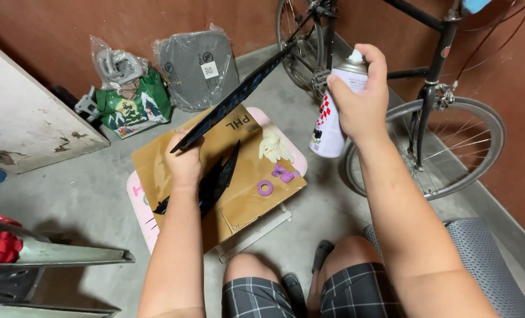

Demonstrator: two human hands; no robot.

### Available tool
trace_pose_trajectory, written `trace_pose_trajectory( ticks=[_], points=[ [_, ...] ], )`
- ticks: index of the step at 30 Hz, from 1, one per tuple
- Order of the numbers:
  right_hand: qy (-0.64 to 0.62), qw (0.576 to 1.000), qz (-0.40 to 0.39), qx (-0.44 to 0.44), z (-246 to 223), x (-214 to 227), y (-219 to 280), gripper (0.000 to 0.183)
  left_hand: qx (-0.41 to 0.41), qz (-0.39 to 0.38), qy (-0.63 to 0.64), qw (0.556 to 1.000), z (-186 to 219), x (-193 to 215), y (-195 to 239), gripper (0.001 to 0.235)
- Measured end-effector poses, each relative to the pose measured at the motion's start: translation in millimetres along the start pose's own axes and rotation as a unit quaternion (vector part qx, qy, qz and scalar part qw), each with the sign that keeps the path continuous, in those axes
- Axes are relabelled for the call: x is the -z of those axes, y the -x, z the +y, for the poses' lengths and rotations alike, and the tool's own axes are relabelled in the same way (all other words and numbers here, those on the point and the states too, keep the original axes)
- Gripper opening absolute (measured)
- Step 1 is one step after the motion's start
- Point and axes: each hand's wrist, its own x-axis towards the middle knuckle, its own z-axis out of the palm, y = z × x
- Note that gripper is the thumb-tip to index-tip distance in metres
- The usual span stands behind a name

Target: A person is inspecting and spray painting a black and blue plastic motorcycle fairing part.

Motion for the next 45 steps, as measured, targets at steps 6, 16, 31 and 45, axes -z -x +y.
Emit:
trace_pose_trajectory(
  ticks=[6,16,31,45],
  points=[
    [-0.019,0.999,0.015,0.046,19,-4,-14,0.05,-0.076,-0.025,0.09,0.993,14,-2,-4,0.036],
    [-0.004,0.993,-0.06,0.102,14,-18,4,0.056,-0.077,-0.024,0.078,0.994,9,-6,-4,0.038],
    [0.002,0.996,-0.084,0.042,-1,-13,10,0.056,-0.099,-0.023,0.033,0.994,1,-12,-7,0.033],
    [-0.006,0.996,-0.082,-0.044,-7,-21,32,0.062,-0.096,-0.01,0.021,0.995,13,-22,-3,0.023]
  ],
)
